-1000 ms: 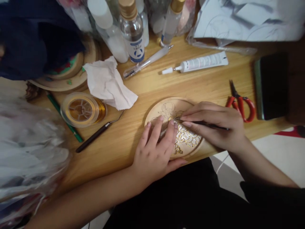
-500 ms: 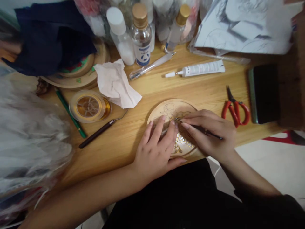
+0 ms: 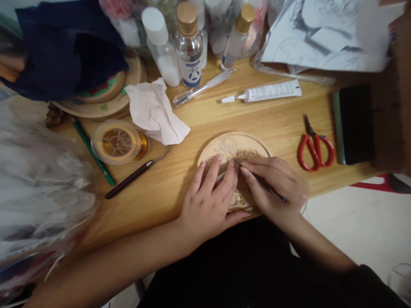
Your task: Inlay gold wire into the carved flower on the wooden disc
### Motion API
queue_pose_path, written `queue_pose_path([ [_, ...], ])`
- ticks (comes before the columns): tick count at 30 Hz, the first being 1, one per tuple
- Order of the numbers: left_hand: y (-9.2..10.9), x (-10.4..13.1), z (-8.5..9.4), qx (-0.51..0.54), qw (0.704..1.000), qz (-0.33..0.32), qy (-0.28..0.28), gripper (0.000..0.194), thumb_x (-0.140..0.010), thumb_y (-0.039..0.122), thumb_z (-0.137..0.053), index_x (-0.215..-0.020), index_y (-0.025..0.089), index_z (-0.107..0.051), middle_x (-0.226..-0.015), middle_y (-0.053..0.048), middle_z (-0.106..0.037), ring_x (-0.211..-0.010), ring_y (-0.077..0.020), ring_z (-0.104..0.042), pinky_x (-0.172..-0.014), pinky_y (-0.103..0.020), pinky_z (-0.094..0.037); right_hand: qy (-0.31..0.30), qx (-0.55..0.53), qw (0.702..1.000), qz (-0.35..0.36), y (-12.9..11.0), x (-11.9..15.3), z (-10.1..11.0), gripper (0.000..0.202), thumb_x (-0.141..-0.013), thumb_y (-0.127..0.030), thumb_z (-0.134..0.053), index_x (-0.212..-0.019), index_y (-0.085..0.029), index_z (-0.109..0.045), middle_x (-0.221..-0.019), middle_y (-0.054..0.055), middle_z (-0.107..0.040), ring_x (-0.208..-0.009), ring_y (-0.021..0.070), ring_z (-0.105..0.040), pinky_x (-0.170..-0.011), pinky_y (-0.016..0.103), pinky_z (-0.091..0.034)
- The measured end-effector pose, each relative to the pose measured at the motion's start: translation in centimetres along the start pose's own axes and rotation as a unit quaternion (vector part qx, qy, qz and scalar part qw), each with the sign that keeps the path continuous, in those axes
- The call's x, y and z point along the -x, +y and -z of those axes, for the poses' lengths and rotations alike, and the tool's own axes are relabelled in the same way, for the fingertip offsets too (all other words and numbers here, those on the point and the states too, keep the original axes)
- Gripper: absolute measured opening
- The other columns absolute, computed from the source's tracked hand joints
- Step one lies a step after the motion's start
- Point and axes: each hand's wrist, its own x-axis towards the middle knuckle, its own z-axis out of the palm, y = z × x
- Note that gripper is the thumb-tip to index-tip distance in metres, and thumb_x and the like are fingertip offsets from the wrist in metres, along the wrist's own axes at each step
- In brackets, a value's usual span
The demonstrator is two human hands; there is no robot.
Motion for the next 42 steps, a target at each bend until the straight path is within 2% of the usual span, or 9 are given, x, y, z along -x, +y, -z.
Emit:
queue_pose_path([
  [7, 0.0, -0.1, 0.0, -0.011, 1.000, -0.011, -0.008, 0.078, -0.098, 0.066, -0.031, -0.135, 0.004, -0.059, -0.139, -0.012, -0.062, -0.132, -0.0368, -0.050, -0.111, -0.050, -0.035, 0.006, -0.012, 1.000, -0.021, 0.2, 0.2, 0.1, 0.018, -0.080, -0.006, -0.073, -0.096, -0.015, -0.072, -0.089, 0.008, -0.077, -0.086, 0.0178, -0.073, -0.079, 0.031, -0.060],
  [16, -0.1, -0.1, 0.1, -0.010, 1.000, -0.008, -0.005, 0.076, -0.099, 0.064, -0.030, -0.135, 0.004, -0.059, -0.139, -0.011, -0.062, -0.132, -0.0368, -0.050, -0.109, -0.051, -0.037, 0.017, -0.012, 0.999, -0.048, -0.2, 0.3, -0.1, 0.019, -0.081, -0.005, -0.072, -0.095, -0.017, -0.072, -0.089, 0.007, -0.077, -0.087, 0.0180, -0.073, -0.079, 0.032, -0.060],
  [29, 0.0, -0.1, 0.2, 0.005, 1.000, -0.002, -0.001, 0.068, -0.100, 0.057, -0.036, -0.138, 0.003, -0.056, -0.139, -0.010, -0.062, -0.132, -0.0365, -0.050, -0.111, -0.050, -0.036, 0.071, 0.019, 0.988, -0.137, -2.5, 0.3, -1.2, 0.014, -0.084, -0.007, -0.068, -0.090, -0.019, -0.071, -0.088, 0.007, -0.076, -0.082, 0.0173, -0.072, -0.078, 0.033, -0.061],
  [35, 0.0, 0.0, 0.2, 0.011, 1.000, -0.001, -0.006, 0.068, -0.099, 0.057, -0.039, -0.140, 0.005, -0.054, -0.140, -0.011, -0.061, -0.134, -0.0366, -0.049, -0.112, -0.049, -0.036, 0.091, 0.028, 0.985, -0.142, -3.0, 0.4, -1.7, 0.016, -0.082, -0.006, -0.069, -0.089, -0.020, -0.072, -0.088, 0.007, -0.076, -0.081, 0.0191, -0.073, -0.078, 0.035, -0.062],
  [42, 0.0, 0.0, 0.2, 0.013, 1.000, -0.001, -0.006, 0.071, -0.098, 0.059, -0.039, -0.139, 0.004, -0.055, -0.141, -0.012, -0.060, -0.134, -0.0373, -0.049, -0.113, -0.050, -0.035, 0.083, 0.045, 0.985, -0.145, -3.2, 0.6, -1.7, 0.017, -0.083, -0.006, -0.068, -0.093, -0.021, -0.071, -0.092, 0.006, -0.076, -0.085, 0.0194, -0.074, -0.079, 0.036, -0.063],
])
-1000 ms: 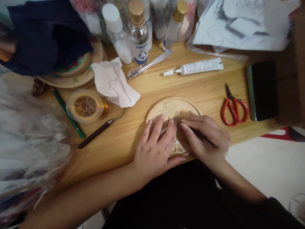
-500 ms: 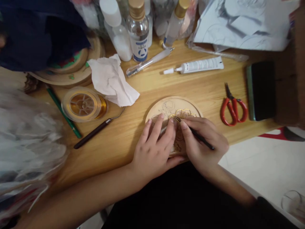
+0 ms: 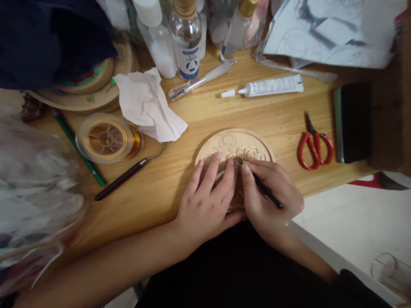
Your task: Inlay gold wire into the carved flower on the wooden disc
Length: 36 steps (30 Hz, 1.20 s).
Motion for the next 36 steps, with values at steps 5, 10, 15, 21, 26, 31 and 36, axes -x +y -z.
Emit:
queue_pose_path([
  [5, 0.04, 0.04, -0.05, -0.007, 1.000, 0.000, -0.001, 0.070, -0.098, 0.060, -0.039, -0.140, 0.006, -0.055, -0.141, -0.011, -0.060, -0.134, -0.0365, -0.049, -0.113, -0.049, -0.035, -0.011, -0.015, 1.000, 0.000, 0.26, -0.02, 0.04, 0.018, -0.082, -0.006, -0.070, -0.092, -0.021, -0.072, -0.092, 0.007, -0.076, -0.085, 0.0203, -0.074, -0.080, 0.037, -0.063],
  [10, 0.03, 0.01, -0.08, 0.000, 1.000, 0.002, 0.005, 0.069, -0.099, 0.058, -0.037, -0.138, 0.004, -0.056, -0.141, -0.011, -0.061, -0.134, -0.0367, -0.049, -0.112, -0.050, -0.036, 0.001, -0.017, 1.000, 0.006, 0.23, -0.05, -0.05, 0.019, -0.081, -0.005, -0.070, -0.093, -0.020, -0.072, -0.092, 0.007, -0.076, -0.085, 0.0201, -0.074, -0.080, 0.036, -0.063],
  [15, -0.05, -0.05, -0.05, 0.001, 1.000, -0.001, 0.007, 0.069, -0.099, 0.057, -0.038, -0.138, 0.003, -0.055, -0.139, -0.011, -0.062, -0.133, -0.0372, -0.050, -0.111, -0.050, -0.037, -0.021, 0.005, 1.000, 0.014, 0.08, -0.02, 0.01, 0.020, -0.082, -0.004, -0.069, -0.095, -0.020, -0.071, -0.094, 0.009, -0.076, -0.086, 0.0204, -0.074, -0.081, 0.037, -0.063],
  [21, -0.03, -0.01, -0.03, 0.004, 1.000, -0.002, 0.001, 0.069, -0.099, 0.057, -0.038, -0.139, 0.004, -0.055, -0.139, -0.014, -0.062, -0.134, -0.0370, -0.049, -0.113, -0.049, -0.035, -0.017, 0.013, 0.999, 0.041, 0.12, 0.03, 0.07, 0.022, -0.082, -0.002, -0.068, -0.096, -0.019, -0.070, -0.093, 0.009, -0.076, -0.085, 0.0198, -0.074, -0.078, 0.036, -0.064],
  [26, 0.00, 0.04, 0.00, -0.002, 1.000, 0.000, 0.002, 0.069, -0.098, 0.058, -0.040, -0.139, 0.005, -0.055, -0.140, -0.012, -0.061, -0.134, -0.0366, -0.049, -0.113, -0.049, -0.035, -0.033, -0.001, 0.999, 0.028, 0.30, -0.14, 0.33, 0.021, -0.083, -0.005, -0.069, -0.097, -0.021, -0.070, -0.096, 0.008, -0.076, -0.087, 0.0200, -0.074, -0.081, 0.039, -0.063],
  [31, -0.04, -0.01, -0.01, -0.008, 1.000, -0.005, 0.004, 0.071, -0.099, 0.060, -0.039, -0.138, 0.004, -0.056, -0.140, -0.012, -0.061, -0.132, -0.0369, -0.051, -0.111, -0.049, -0.036, -0.014, -0.021, 0.999, 0.029, 0.58, -0.02, 0.69, 0.020, -0.081, -0.004, -0.070, -0.095, -0.018, -0.071, -0.094, 0.008, -0.076, -0.087, 0.0198, -0.074, -0.082, 0.036, -0.063],
  [36, 0.00, 0.05, -0.13, -0.010, 1.000, -0.006, 0.007, 0.076, -0.095, 0.065, -0.043, -0.138, 0.003, -0.056, -0.138, -0.015, -0.062, -0.133, -0.0374, -0.051, -0.114, -0.049, -0.034, -0.033, -0.014, 0.999, 0.023, 0.78, 0.14, 0.81, 0.019, -0.082, -0.006, -0.069, -0.096, -0.018, -0.071, -0.094, 0.008, -0.076, -0.087, 0.0198, -0.074, -0.082, 0.035, -0.062],
])
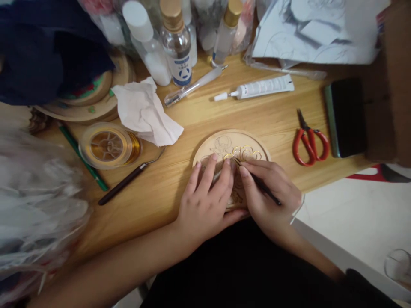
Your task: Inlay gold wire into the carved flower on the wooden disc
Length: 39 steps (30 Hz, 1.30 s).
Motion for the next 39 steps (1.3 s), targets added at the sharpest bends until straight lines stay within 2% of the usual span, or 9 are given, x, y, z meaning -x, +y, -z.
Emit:
queue_pose_path([
  [7, 0.0, 0.1, 0.0, 0.006, 1.000, 0.003, 0.000, 0.079, -0.095, 0.067, -0.041, -0.137, 0.003, -0.057, -0.137, -0.015, -0.063, -0.133, -0.0369, -0.051, -0.115, -0.049, -0.032, 0.023, -0.010, 1.000, -0.010, 0.0, 0.0, 0.2, 0.018, -0.084, -0.008, -0.068, -0.097, -0.021, -0.070, -0.093, 0.006, -0.075, -0.087, 0.0189, -0.073, -0.081, 0.037, -0.062],
  [14, 0.0, 0.1, 0.3, -0.002, 1.000, 0.007, -0.024, 0.078, -0.097, 0.065, -0.036, -0.141, 0.003, -0.052, -0.140, -0.018, -0.060, -0.134, -0.0368, -0.049, -0.114, -0.049, -0.030, 0.139, -0.020, 0.990, 0.004, 2.3, 0.5, 0.8, 0.019, -0.083, -0.011, -0.070, -0.100, -0.020, -0.071, -0.091, 0.004, -0.073, -0.086, 0.0179, -0.070, -0.076, 0.035, -0.059],
  [18, 0.1, 0.1, 0.5, -0.027, 0.999, 0.002, -0.029, 0.077, -0.096, 0.065, -0.038, -0.140, 0.004, -0.053, -0.139, -0.020, -0.060, -0.134, -0.0364, -0.050, -0.113, -0.048, -0.032, 0.172, -0.024, 0.985, 0.016, 3.8, 0.7, 1.2, 0.017, -0.084, -0.012, -0.069, -0.098, -0.020, -0.072, -0.089, 0.003, -0.073, -0.083, 0.0168, -0.070, -0.074, 0.034, -0.057],
  [22, 0.3, 0.1, 0.7, -0.039, 0.999, -0.011, -0.026, 0.075, -0.093, 0.065, -0.045, -0.142, 0.008, -0.052, -0.141, -0.021, -0.057, -0.134, -0.0363, -0.049, -0.113, -0.048, -0.032, 0.174, -0.053, 0.983, 0.001, 4.1, 0.8, 1.5, 0.016, -0.084, -0.011, -0.070, -0.097, -0.021, -0.072, -0.089, 0.003, -0.073, -0.082, 0.0161, -0.070, -0.073, 0.032, -0.056],
  [24, 0.3, 0.1, 0.8, -0.035, 0.999, -0.019, -0.024, 0.074, -0.091, 0.066, -0.050, -0.143, 0.014, -0.052, -0.143, -0.022, -0.054, -0.135, -0.0388, -0.047, -0.113, -0.052, -0.032, 0.175, -0.084, 0.981, -0.017, 4.1, 0.8, 1.5, 0.014, -0.084, -0.012, -0.070, -0.095, -0.021, -0.072, -0.088, 0.002, -0.073, -0.083, 0.0154, -0.070, -0.073, 0.031, -0.057],
  [28, 0.1, 0.2, 0.8, -0.015, 0.998, 0.014, -0.061, 0.082, -0.083, 0.072, -0.056, -0.147, 0.022, -0.047, -0.153, -0.027, -0.036, -0.141, -0.0515, -0.033, -0.109, -0.068, -0.029, 0.172, -0.149, 0.970, -0.087, 4.1, 0.8, 1.5, 0.009, -0.087, -0.016, -0.069, -0.091, -0.022, -0.073, -0.087, 0.001, -0.074, -0.083, 0.0142, -0.071, -0.076, 0.030, -0.058],
  [32, 0.5, 0.2, 1.2, 0.005, 0.996, 0.029, -0.089, 0.086, -0.082, 0.071, -0.060, -0.151, 0.022, -0.040, -0.159, -0.029, -0.020, -0.144, -0.0549, -0.025, -0.109, -0.070, -0.029, 0.164, -0.172, 0.967, -0.092, 4.2, 0.8, 1.5, 0.009, -0.086, -0.017, -0.070, -0.092, -0.023, -0.073, -0.087, 0.000, -0.075, -0.082, 0.0144, -0.071, -0.075, 0.030, -0.058],
  [36, 2.0, 0.7, 2.3, -0.021, 0.992, 0.053, -0.116, 0.088, -0.084, 0.071, -0.056, -0.151, 0.017, -0.038, -0.157, -0.028, -0.027, -0.143, -0.0544, -0.027, -0.107, -0.066, -0.037, 0.157, -0.177, 0.968, -0.085, 4.3, 0.7, 1.6, 0.011, -0.086, -0.016, -0.070, -0.093, -0.023, -0.073, -0.087, 0.000, -0.075, -0.082, 0.0137, -0.071, -0.074, 0.029, -0.059],
  [39, 2.8, 1.1, 2.9, -0.062, 0.989, 0.045, -0.124, 0.091, -0.085, 0.074, -0.051, -0.151, 0.011, -0.038, -0.155, -0.025, -0.036, -0.142, -0.0500, -0.032, -0.107, -0.060, -0.040, 0.156, -0.176, 0.969, -0.079, 4.3, 0.7, 1.6, 0.012, -0.085, -0.015, -0.070, -0.093, -0.023, -0.073, -0.088, 0.001, -0.075, -0.082, 0.0142, -0.071, -0.074, 0.030, -0.059],
])
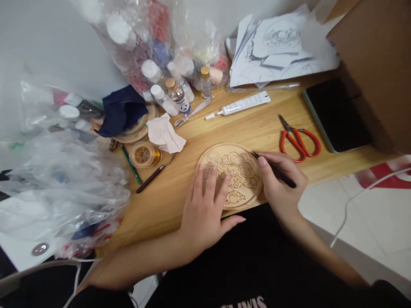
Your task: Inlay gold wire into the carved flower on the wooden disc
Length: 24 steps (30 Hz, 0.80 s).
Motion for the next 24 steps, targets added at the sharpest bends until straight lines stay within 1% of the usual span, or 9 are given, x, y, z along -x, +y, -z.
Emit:
queue_pose_path([
  [2, -0.1, 0.1, 0.0, -0.021, 0.999, -0.024, 0.015, 0.094, -0.087, 0.076, -0.045, -0.148, 0.005, -0.040, -0.153, -0.024, -0.042, -0.142, -0.0455, -0.034, -0.111, -0.055, -0.036, 0.000, 0.000, 1.000, 0.004, 0.0, 0.0, 0.0, 0.012, -0.085, -0.016, -0.071, -0.094, -0.023, -0.074, -0.088, 0.001, -0.075, -0.082, 0.0147, -0.071, -0.075, 0.031, -0.059],
  [4, -0.6, 0.0, -0.3, -0.033, 0.998, -0.050, 0.031, 0.095, -0.088, 0.076, -0.040, -0.146, 0.001, -0.043, -0.150, -0.021, -0.048, -0.141, -0.0419, -0.036, -0.116, -0.053, -0.030, -0.001, 0.003, 1.000, 0.011, 0.0, 0.0, 0.0, 0.012, -0.085, -0.016, -0.071, -0.094, -0.023, -0.074, -0.088, 0.001, -0.075, -0.082, 0.0149, -0.071, -0.075, 0.031, -0.059],
  [7, -1.3, -0.5, -0.9, -0.034, 0.996, -0.070, 0.043, 0.095, -0.089, 0.078, -0.035, -0.143, 0.001, -0.047, -0.148, -0.017, -0.053, -0.140, -0.0402, -0.039, -0.119, -0.052, -0.023, 0.003, 0.017, 1.000, 0.018, 0.1, 0.1, -0.1, 0.015, -0.085, -0.015, -0.071, -0.097, -0.024, -0.074, -0.088, 0.001, -0.075, -0.082, 0.0144, -0.071, -0.074, 0.030, -0.059],
  [12, -1.7, -0.8, -1.7, -0.009, 0.995, -0.071, 0.062, 0.096, -0.089, 0.079, -0.030, -0.144, 0.003, -0.048, -0.147, -0.014, -0.055, -0.141, -0.0393, -0.038, -0.122, -0.052, -0.017, 0.001, 0.042, 0.999, 0.025, 0.2, 0.1, -0.2, 0.017, -0.086, -0.015, -0.070, -0.099, -0.026, -0.074, -0.089, 0.000, -0.076, -0.083, 0.0155, -0.071, -0.075, 0.032, -0.059],
  [15, -1.8, -0.8, -2.1, 0.003, 0.995, -0.070, 0.076, 0.093, -0.090, 0.078, -0.031, -0.144, 0.004, -0.049, -0.145, -0.013, -0.056, -0.140, -0.0403, -0.038, -0.122, -0.053, -0.016, -0.008, 0.048, 0.999, 0.019, 0.1, 0.1, -0.2, 0.016, -0.087, -0.015, -0.069, -0.098, -0.024, -0.074, -0.090, 0.001, -0.076, -0.083, 0.0159, -0.071, -0.076, 0.033, -0.059],
  [19, -1.9, -0.8, -2.3, 0.020, 0.995, -0.060, 0.079, 0.090, -0.090, 0.077, -0.036, -0.145, 0.006, -0.048, -0.145, -0.014, -0.056, -0.142, -0.0396, -0.037, -0.120, -0.054, -0.020, -0.018, 0.055, 0.998, 0.006, -0.1, 0.1, -0.1, 0.016, -0.086, -0.015, -0.069, -0.099, -0.024, -0.075, -0.092, 0.001, -0.076, -0.085, 0.0157, -0.071, -0.078, 0.033, -0.058],
  [22, -1.9, -0.9, -2.3, 0.026, 0.994, -0.063, 0.085, 0.088, -0.090, 0.075, -0.039, -0.144, 0.007, -0.050, -0.144, -0.014, -0.057, -0.140, -0.0400, -0.039, -0.118, -0.054, -0.023, -0.022, 0.061, 0.998, 0.010, -0.2, 0.1, 0.0, 0.016, -0.085, -0.016, -0.070, -0.099, -0.024, -0.074, -0.091, 0.000, -0.075, -0.086, 0.0153, -0.070, -0.078, 0.032, -0.058],
  [24, -1.9, -0.9, -2.2, 0.025, 0.994, -0.066, 0.087, 0.086, -0.091, 0.074, -0.038, -0.142, 0.006, -0.052, -0.143, -0.013, -0.058, -0.138, -0.0405, -0.041, -0.118, -0.053, -0.023, -0.019, 0.066, 0.997, 0.017, -0.3, 0.1, -0.1, 0.016, -0.084, -0.016, -0.072, -0.098, -0.023, -0.074, -0.090, 0.000, -0.075, -0.085, 0.0156, -0.070, -0.077, 0.033, -0.058],
])
